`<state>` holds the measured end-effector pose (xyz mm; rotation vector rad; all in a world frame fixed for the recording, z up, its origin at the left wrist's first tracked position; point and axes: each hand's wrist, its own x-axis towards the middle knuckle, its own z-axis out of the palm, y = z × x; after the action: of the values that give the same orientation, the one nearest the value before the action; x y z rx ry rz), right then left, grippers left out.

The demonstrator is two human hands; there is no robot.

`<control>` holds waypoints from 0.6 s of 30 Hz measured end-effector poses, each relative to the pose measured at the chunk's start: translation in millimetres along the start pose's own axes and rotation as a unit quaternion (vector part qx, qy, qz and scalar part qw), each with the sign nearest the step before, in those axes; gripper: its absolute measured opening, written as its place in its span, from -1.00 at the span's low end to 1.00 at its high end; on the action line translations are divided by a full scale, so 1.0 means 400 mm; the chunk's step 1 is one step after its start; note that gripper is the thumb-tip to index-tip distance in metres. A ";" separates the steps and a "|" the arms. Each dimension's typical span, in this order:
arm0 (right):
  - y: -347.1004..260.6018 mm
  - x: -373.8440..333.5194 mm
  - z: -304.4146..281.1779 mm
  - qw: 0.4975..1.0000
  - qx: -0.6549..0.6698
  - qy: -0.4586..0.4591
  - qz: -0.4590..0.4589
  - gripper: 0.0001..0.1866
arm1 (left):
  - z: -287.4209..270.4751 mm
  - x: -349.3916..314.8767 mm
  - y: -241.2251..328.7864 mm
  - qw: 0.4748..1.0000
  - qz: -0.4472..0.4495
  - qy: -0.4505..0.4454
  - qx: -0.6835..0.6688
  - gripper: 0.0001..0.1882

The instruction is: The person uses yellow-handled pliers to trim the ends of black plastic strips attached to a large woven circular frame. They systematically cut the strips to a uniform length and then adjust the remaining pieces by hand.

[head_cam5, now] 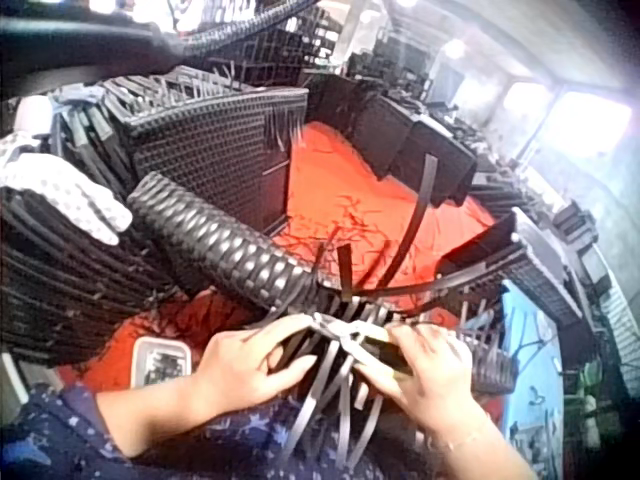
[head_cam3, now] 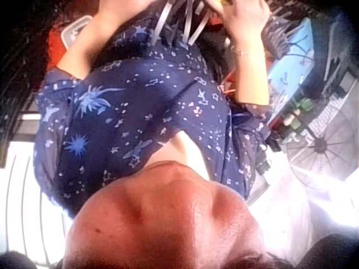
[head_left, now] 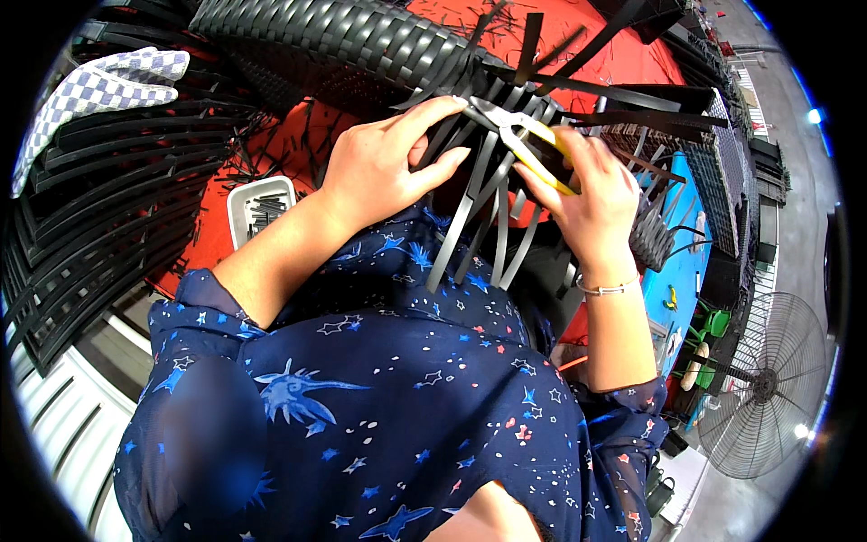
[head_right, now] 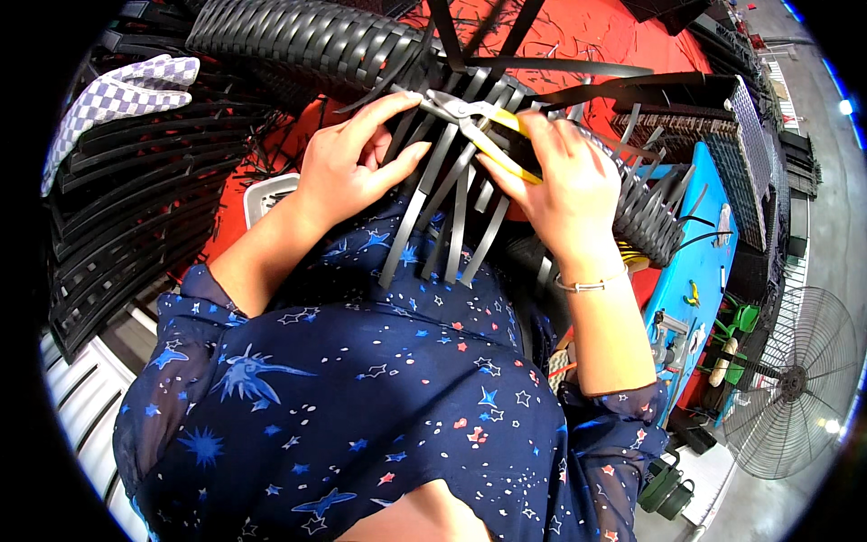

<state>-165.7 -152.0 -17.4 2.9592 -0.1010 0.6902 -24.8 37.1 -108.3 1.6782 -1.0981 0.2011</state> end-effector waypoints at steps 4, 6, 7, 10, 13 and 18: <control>-0.005 -0.009 0.008 1.000 -0.019 0.020 -0.009 -0.46 | 0.002 0.000 -0.002 1.000 0.000 0.003 -0.008 -0.41; 0.007 -0.015 0.010 0.994 0.092 0.045 0.043 -0.44 | 0.003 0.002 -0.003 1.000 0.001 0.005 -0.013 -0.41; 0.002 -0.015 0.001 0.992 0.101 0.020 0.072 -0.41 | 0.003 0.003 -0.002 1.000 0.000 0.003 -0.017 -0.40; -0.024 0.006 -0.017 0.996 0.066 -0.010 0.057 -0.39 | 0.007 0.002 -0.004 1.000 -0.013 0.002 -0.022 -0.39; -0.030 0.024 -0.026 0.995 0.071 -0.031 0.064 -0.37 | 0.009 -0.008 -0.010 0.999 -0.032 0.013 -0.021 -0.27; -0.027 0.040 -0.042 0.996 0.055 -0.043 0.061 -0.36 | 0.006 -0.005 -0.006 0.998 -0.033 0.023 0.044 -0.18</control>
<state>-157.7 -140.0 3.9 3.1092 -0.2605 0.6014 -25.0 36.4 -112.2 1.7769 -1.0100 0.2472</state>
